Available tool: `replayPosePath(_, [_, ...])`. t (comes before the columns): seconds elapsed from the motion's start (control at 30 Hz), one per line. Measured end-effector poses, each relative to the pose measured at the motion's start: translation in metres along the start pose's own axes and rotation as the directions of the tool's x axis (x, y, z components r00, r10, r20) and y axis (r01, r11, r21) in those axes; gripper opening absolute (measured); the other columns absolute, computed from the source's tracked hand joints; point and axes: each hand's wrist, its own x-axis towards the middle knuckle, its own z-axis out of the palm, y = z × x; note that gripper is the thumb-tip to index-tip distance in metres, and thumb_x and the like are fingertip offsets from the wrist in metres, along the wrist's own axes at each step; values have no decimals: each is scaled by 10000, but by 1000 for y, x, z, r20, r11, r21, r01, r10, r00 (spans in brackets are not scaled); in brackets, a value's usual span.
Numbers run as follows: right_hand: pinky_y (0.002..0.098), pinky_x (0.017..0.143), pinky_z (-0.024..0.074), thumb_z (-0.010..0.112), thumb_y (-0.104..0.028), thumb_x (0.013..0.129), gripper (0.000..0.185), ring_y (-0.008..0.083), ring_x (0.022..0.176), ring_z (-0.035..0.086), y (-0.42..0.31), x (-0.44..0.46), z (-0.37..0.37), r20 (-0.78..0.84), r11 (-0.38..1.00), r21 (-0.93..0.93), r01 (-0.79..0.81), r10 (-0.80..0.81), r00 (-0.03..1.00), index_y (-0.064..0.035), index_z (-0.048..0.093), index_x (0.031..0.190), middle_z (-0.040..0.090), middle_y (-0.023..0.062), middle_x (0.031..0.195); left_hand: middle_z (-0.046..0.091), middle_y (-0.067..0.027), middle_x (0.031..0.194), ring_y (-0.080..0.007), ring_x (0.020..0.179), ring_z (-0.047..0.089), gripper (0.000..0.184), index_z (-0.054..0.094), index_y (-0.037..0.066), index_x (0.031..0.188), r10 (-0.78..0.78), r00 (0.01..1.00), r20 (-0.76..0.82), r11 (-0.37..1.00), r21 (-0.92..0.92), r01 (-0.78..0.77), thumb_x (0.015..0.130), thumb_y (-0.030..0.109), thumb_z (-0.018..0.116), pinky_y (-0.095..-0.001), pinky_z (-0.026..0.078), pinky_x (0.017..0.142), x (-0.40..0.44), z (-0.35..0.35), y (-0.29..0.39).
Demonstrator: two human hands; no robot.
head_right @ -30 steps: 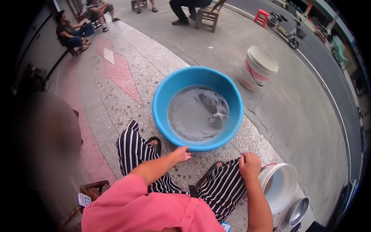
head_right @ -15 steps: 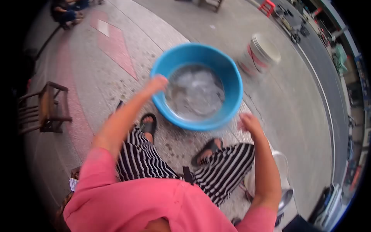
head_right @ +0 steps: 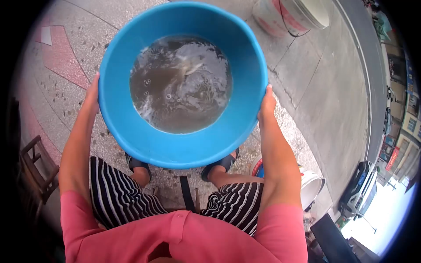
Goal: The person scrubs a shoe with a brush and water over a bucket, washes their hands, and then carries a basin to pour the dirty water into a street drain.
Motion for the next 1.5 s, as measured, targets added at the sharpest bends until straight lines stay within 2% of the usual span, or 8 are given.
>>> replayPosePath(0.13, [356, 798, 477, 442, -453, 889, 569, 251, 907, 588, -5, -34, 9, -45, 991, 115, 75, -71, 997, 60, 513, 1125, 577, 175, 1036, 595, -154, 1041, -210, 904, 593, 575, 528, -48, 1138, 126, 981, -149, 984, -105, -143, 893, 465, 443, -324, 476, 797, 7, -1, -2])
replayPosePath(0.33, [345, 785, 487, 455, -418, 892, 506, 237, 892, 594, -32, -91, -39, -59, 965, 221, -139, 156, 986, 40, 536, 1093, 588, 162, 1017, 610, -152, 986, -213, 840, 610, 573, 569, -48, 1068, -3, 974, -228, 1000, 6, 4, 861, 479, 482, -318, 497, 743, -80, 7, 81])
replayPosePath(0.7, [334, 775, 483, 417, -354, 932, 434, 217, 902, 587, -204, -317, -154, -23, 899, 345, -270, 296, 955, 25, 533, 1107, 593, 138, 1015, 627, -125, 916, -189, 763, 608, 498, 611, -39, 1004, 38, 994, -102, 944, 329, -2, 830, 427, 578, -306, 486, 655, -276, 5, 278])
replayPosePath(0.93, [318, 721, 491, 425, -327, 936, 402, 199, 843, 601, -283, -404, -246, -21, 872, 467, -148, 178, 984, 31, 545, 1074, 605, 123, 984, 623, -131, 918, -185, 811, 594, 501, 620, -40, 1000, 103, 982, 161, 926, 344, -154, 843, 432, 558, -320, 477, 711, -413, 74, 402])
replayPosePath(1.03, [299, 651, 495, 482, -304, 912, 357, 172, 741, 604, -305, -417, -279, 67, 840, 518, -159, 145, 987, 24, 568, 1024, 621, 98, 894, 624, -135, 932, -191, 846, 589, 511, 616, -33, 1019, 230, 966, 121, 779, 572, -257, 863, 444, 518, -317, 473, 751, -419, 90, 420])
replayPosePath(1.13, [282, 580, 479, 593, -256, 841, 292, 128, 663, 576, -334, -427, -311, -64, 890, 456, 26, 4, 998, 11, 588, 958, 606, 68, 785, 630, -120, 951, -199, 837, 595, 529, 599, -29, 1064, 251, 864, 436, 852, 325, -411, 880, 453, 482, -306, 475, 754, -435, 128, 416])
replayPosePath(1.27, [286, 587, 470, 645, -206, 772, 317, 142, 662, 574, -330, -387, -371, -60, 874, 474, 102, -84, 995, 36, 578, 964, 607, 88, 807, 632, -109, 771, -182, 674, 602, 588, 634, -41, 912, 260, 921, 292, 714, 583, -387, 832, 531, 522, -314, 484, 623, -452, 199, 426])
replayPosePath(1.5, [308, 602, 480, 648, -200, 755, 322, 160, 681, 580, -362, -367, -424, -257, 876, 454, 163, -47, 965, 35, 574, 961, 605, 96, 808, 629, -103, 773, -182, 685, 599, 614, 635, -45, 929, 311, 827, 469, 675, 503, -540, 828, 548, 514, -314, 472, 626, -433, 308, 454])
